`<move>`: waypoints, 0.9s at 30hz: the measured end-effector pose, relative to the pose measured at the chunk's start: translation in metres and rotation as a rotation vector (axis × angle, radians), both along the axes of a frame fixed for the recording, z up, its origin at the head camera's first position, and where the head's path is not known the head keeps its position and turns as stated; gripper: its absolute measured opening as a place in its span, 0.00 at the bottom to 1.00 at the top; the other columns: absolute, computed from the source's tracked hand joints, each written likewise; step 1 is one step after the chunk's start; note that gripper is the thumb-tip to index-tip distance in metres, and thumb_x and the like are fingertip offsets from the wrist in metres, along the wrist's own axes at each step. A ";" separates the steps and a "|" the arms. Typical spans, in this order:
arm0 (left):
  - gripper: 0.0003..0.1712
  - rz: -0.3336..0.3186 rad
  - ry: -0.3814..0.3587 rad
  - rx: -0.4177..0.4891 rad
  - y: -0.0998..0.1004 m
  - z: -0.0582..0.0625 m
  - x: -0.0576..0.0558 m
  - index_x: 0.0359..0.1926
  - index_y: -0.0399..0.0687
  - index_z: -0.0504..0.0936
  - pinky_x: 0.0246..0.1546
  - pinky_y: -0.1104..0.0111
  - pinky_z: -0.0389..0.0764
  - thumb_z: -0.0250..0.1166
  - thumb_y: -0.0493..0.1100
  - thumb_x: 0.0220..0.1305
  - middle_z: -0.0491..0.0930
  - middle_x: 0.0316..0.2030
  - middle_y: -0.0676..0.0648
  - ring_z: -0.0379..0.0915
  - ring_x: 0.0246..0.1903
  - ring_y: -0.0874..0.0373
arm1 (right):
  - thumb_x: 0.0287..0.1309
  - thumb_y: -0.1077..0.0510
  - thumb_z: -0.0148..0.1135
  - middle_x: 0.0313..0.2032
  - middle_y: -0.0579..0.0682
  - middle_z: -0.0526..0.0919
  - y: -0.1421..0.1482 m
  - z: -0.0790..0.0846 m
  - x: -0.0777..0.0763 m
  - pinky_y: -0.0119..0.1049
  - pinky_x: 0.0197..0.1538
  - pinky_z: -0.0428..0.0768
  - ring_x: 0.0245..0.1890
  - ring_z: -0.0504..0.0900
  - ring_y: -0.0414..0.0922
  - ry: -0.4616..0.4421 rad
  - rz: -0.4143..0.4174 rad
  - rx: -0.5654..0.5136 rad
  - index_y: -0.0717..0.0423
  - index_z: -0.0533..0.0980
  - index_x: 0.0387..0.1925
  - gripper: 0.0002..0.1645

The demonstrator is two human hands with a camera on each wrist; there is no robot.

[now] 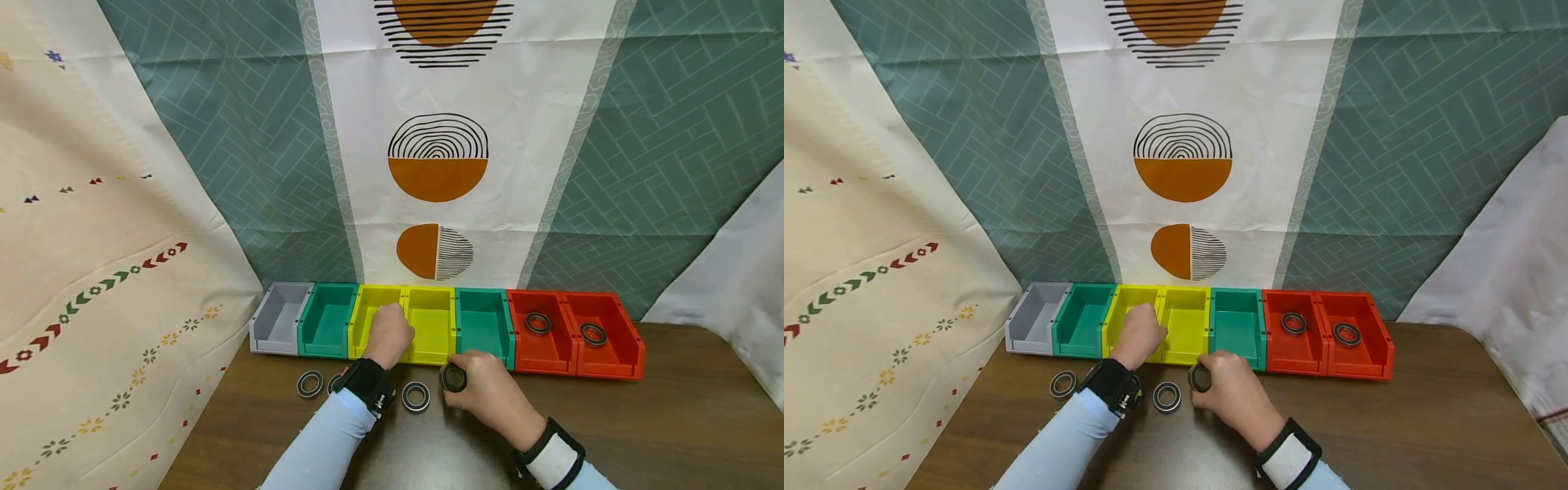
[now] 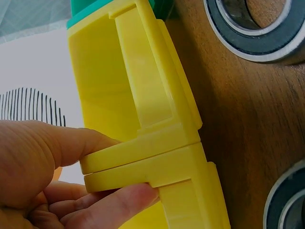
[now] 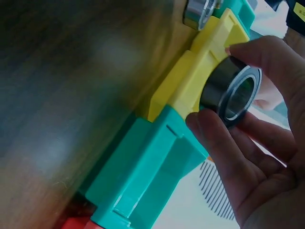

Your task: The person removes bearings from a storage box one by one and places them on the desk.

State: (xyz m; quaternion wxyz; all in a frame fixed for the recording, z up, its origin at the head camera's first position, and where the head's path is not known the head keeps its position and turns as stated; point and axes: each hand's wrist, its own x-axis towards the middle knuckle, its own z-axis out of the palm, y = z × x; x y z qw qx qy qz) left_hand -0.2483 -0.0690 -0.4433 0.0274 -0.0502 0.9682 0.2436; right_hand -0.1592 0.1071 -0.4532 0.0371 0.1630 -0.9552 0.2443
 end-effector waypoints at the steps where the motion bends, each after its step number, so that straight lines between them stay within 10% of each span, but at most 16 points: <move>1: 0.07 0.000 0.001 0.000 0.000 0.000 0.000 0.33 0.38 0.78 0.17 0.70 0.68 0.64 0.39 0.55 0.74 0.20 0.47 0.71 0.20 0.55 | 0.30 0.48 0.77 0.34 0.46 0.83 0.000 -0.001 0.000 0.30 0.34 0.79 0.30 0.75 0.36 -0.018 0.015 0.004 0.54 0.81 0.44 0.33; 27: 0.09 0.009 0.002 -0.006 0.001 0.001 0.001 0.34 0.38 0.79 0.16 0.70 0.67 0.65 0.40 0.55 0.72 0.18 0.47 0.70 0.18 0.55 | 0.29 0.52 0.77 0.29 0.45 0.78 0.001 -0.019 -0.008 0.31 0.30 0.72 0.27 0.70 0.39 -0.198 0.178 0.106 0.56 0.81 0.39 0.28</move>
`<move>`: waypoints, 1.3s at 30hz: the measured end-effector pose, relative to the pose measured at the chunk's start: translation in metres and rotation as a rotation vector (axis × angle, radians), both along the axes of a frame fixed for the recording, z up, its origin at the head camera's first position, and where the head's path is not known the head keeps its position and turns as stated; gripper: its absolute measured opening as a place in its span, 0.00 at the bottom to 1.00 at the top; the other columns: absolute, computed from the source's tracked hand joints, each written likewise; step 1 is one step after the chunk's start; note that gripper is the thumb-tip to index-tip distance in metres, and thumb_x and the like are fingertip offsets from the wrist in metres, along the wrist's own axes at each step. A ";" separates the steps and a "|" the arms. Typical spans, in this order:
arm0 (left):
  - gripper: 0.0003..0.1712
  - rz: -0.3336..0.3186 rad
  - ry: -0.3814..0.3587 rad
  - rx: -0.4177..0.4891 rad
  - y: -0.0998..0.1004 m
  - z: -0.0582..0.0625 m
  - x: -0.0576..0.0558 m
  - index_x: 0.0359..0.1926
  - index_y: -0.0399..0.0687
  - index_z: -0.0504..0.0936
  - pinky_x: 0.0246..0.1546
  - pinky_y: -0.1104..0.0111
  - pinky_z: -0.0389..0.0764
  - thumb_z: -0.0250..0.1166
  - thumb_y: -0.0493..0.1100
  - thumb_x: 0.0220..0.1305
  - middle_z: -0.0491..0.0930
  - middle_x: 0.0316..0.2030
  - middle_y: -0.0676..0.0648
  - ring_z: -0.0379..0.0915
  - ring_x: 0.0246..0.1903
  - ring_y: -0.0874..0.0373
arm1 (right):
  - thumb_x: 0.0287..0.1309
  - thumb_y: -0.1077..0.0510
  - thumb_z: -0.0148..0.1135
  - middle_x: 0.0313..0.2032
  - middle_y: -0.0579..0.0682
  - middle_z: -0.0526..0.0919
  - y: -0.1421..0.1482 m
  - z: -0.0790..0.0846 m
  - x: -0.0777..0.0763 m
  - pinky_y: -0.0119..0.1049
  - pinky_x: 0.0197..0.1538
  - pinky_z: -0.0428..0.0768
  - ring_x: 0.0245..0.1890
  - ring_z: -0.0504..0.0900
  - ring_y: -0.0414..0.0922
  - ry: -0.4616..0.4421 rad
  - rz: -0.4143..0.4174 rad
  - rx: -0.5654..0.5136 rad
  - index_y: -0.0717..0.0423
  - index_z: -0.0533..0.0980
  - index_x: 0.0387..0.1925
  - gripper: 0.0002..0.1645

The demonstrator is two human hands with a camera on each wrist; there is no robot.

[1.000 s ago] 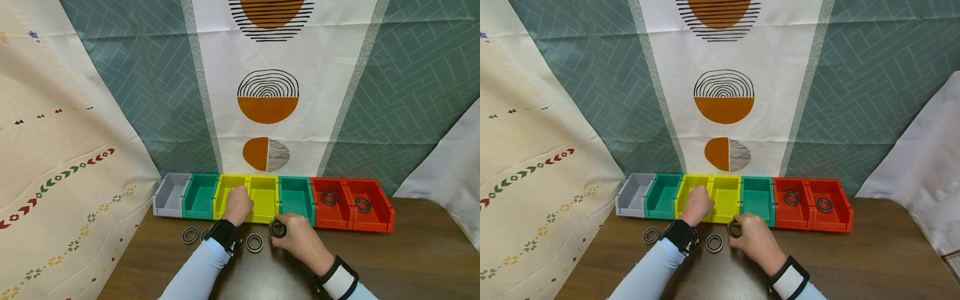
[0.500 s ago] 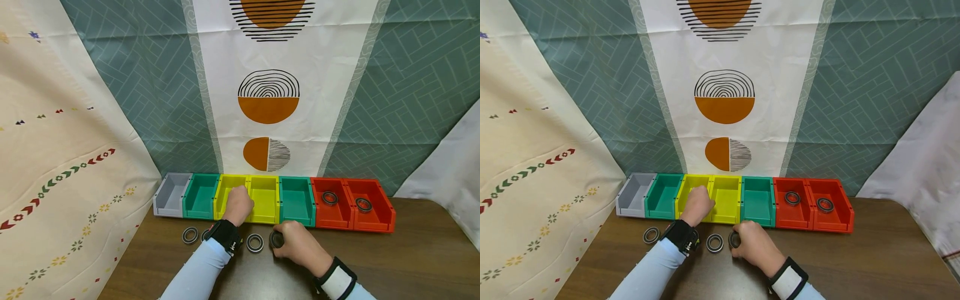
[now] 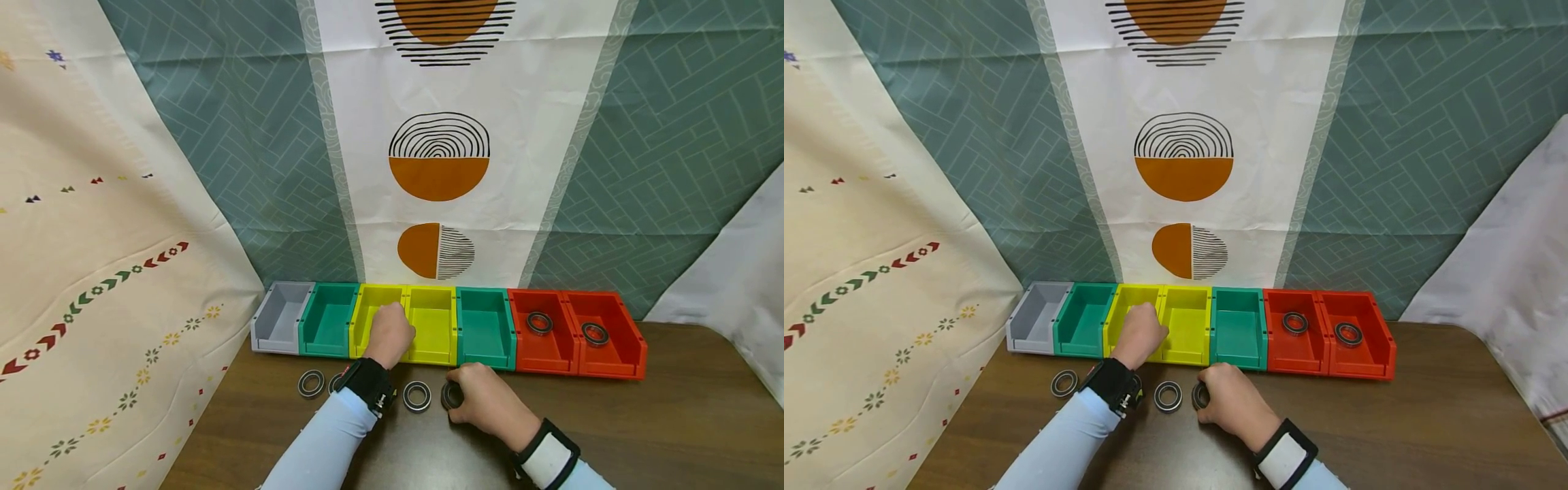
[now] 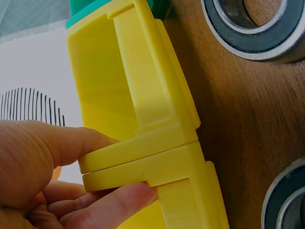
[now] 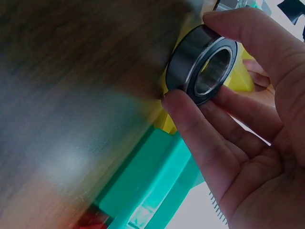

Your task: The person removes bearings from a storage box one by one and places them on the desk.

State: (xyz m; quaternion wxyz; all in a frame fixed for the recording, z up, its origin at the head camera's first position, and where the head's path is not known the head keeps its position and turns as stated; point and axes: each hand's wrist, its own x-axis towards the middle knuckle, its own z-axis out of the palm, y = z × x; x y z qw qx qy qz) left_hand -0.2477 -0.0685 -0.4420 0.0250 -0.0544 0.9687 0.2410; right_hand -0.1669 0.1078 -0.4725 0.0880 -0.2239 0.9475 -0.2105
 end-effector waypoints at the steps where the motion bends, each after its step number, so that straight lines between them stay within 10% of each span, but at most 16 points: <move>1: 0.09 0.001 -0.002 -0.001 0.000 0.000 0.000 0.34 0.38 0.79 0.16 0.70 0.67 0.65 0.40 0.55 0.72 0.18 0.47 0.70 0.19 0.55 | 0.28 0.52 0.77 0.29 0.45 0.78 0.000 0.000 0.000 0.31 0.30 0.72 0.27 0.70 0.39 -0.002 -0.001 0.004 0.56 0.81 0.39 0.28; 27: 0.12 0.017 -0.006 0.003 0.000 0.001 0.001 0.38 0.38 0.79 0.20 0.69 0.69 0.66 0.40 0.54 0.75 0.23 0.46 0.71 0.22 0.54 | 0.38 0.47 0.73 0.36 0.46 0.83 0.002 0.007 0.001 0.36 0.37 0.78 0.33 0.75 0.38 0.056 -0.033 -0.020 0.54 0.81 0.44 0.28; 39: 0.11 0.025 -0.022 0.023 0.001 0.001 0.001 0.37 0.38 0.79 0.21 0.70 0.70 0.66 0.40 0.54 0.76 0.23 0.46 0.71 0.23 0.54 | 0.52 0.47 0.65 0.55 0.52 0.78 0.026 0.038 -0.012 0.50 0.54 0.75 0.59 0.73 0.51 0.412 -0.183 -0.145 0.52 0.76 0.54 0.27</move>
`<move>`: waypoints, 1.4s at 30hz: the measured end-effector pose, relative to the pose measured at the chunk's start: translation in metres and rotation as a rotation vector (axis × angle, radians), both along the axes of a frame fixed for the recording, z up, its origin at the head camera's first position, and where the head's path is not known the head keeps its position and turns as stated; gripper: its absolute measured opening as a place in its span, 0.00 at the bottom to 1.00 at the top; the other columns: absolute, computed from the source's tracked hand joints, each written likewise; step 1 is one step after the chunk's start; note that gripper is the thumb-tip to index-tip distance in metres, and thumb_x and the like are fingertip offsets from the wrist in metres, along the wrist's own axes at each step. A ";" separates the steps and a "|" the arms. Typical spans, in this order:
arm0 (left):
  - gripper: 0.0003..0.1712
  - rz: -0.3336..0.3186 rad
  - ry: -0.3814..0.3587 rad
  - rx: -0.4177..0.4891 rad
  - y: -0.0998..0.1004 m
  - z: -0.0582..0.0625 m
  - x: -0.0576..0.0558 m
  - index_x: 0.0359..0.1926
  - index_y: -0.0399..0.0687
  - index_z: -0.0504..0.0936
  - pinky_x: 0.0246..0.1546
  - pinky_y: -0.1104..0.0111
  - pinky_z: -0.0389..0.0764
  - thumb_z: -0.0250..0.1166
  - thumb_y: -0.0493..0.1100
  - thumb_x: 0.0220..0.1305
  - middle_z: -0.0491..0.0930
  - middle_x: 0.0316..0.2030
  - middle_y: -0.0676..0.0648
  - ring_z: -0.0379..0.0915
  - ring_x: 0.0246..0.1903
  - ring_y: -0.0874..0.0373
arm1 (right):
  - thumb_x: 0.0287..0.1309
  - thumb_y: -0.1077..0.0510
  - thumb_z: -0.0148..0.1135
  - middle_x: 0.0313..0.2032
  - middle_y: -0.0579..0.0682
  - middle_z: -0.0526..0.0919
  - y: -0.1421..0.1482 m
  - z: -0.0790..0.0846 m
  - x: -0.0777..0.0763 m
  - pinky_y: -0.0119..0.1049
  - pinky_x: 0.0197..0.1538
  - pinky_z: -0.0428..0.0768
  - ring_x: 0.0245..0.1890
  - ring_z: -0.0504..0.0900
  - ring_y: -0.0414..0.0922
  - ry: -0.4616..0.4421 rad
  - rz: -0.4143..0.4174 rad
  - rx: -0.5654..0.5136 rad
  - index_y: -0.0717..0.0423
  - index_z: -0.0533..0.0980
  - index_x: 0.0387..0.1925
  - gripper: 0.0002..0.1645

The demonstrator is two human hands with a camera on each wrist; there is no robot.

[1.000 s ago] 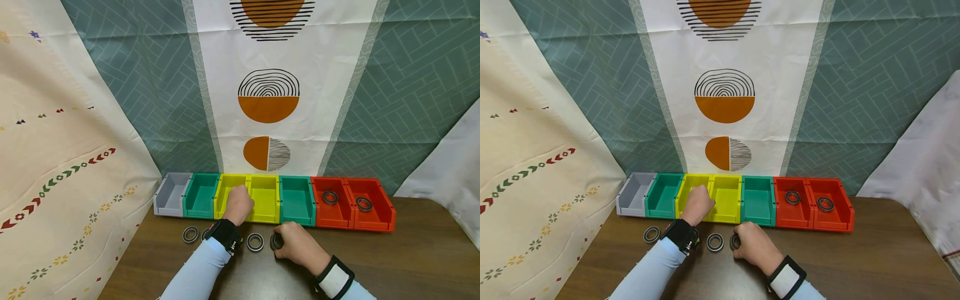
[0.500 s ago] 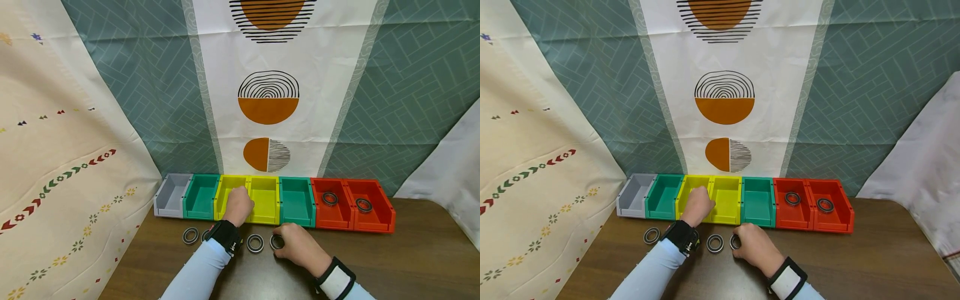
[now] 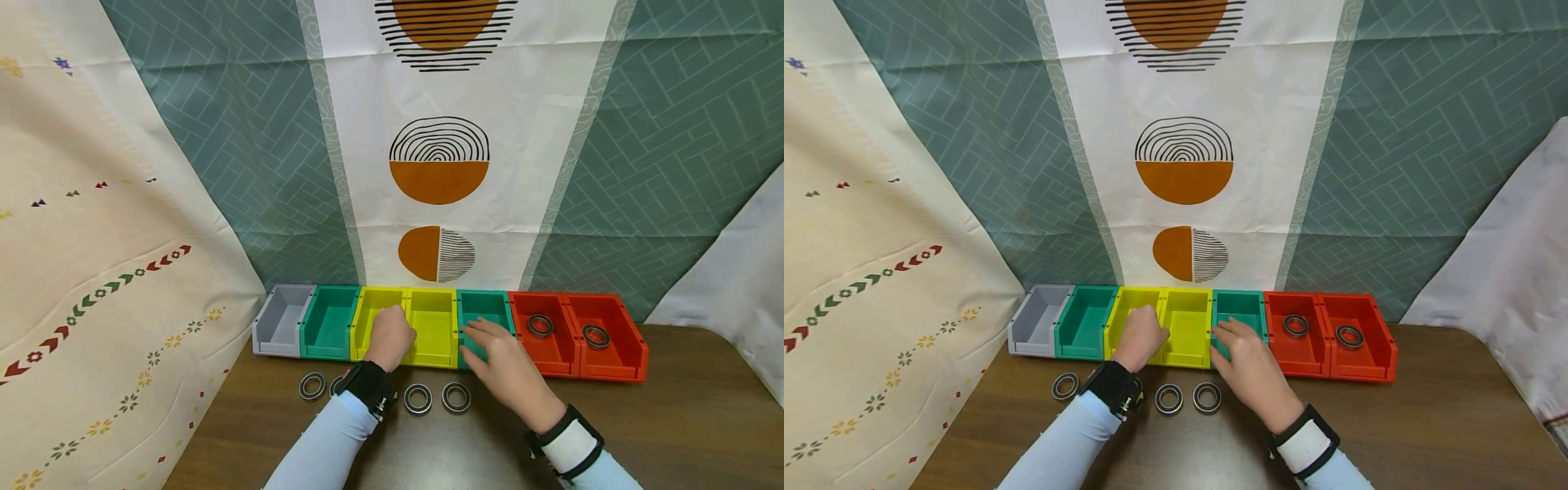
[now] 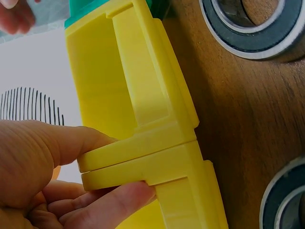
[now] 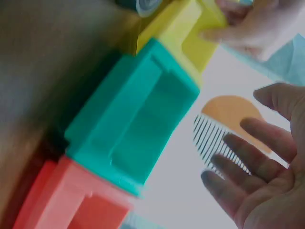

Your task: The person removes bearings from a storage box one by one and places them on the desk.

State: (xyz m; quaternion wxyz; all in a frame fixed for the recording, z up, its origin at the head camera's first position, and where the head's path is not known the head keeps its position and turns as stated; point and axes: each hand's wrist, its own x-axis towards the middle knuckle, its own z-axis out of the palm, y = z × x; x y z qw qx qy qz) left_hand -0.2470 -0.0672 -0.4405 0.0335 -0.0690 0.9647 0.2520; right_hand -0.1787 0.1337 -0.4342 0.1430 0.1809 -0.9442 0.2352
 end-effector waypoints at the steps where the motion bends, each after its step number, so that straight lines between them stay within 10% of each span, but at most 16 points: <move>1: 0.11 -0.001 -0.001 0.000 0.000 0.000 0.000 0.38 0.38 0.79 0.21 0.70 0.70 0.66 0.40 0.54 0.75 0.24 0.46 0.71 0.23 0.54 | 0.53 0.48 0.64 0.57 0.53 0.76 0.004 0.001 -0.003 0.52 0.55 0.73 0.62 0.70 0.53 0.018 -0.010 -0.005 0.53 0.75 0.55 0.28; 15: 0.12 -0.004 0.004 -0.020 0.000 -0.004 0.001 0.38 0.39 0.79 0.21 0.70 0.69 0.66 0.42 0.54 0.75 0.24 0.47 0.71 0.23 0.54 | 0.60 0.60 0.55 0.63 0.69 0.64 0.066 -0.018 -0.039 0.63 0.58 0.62 0.64 0.59 0.67 -0.023 -0.185 -0.016 0.65 0.67 0.60 0.27; 25: 0.07 -0.061 0.092 -0.052 -0.002 -0.006 0.004 0.26 0.40 0.78 0.14 0.71 0.64 0.65 0.40 0.54 0.68 0.15 0.49 0.67 0.15 0.57 | 0.56 0.65 0.53 0.62 0.71 0.63 0.076 -0.028 -0.045 0.63 0.61 0.59 0.64 0.57 0.69 -0.104 -0.225 0.017 0.68 0.66 0.59 0.28; 42: 0.10 -0.026 0.058 -0.036 -0.001 -0.005 0.003 0.34 0.39 0.80 0.17 0.71 0.66 0.66 0.41 0.54 0.74 0.20 0.48 0.70 0.20 0.56 | 0.51 0.64 0.59 0.64 0.75 0.55 0.084 -0.049 -0.050 0.65 0.62 0.53 0.65 0.51 0.72 -0.232 -0.246 0.066 0.69 0.61 0.63 0.36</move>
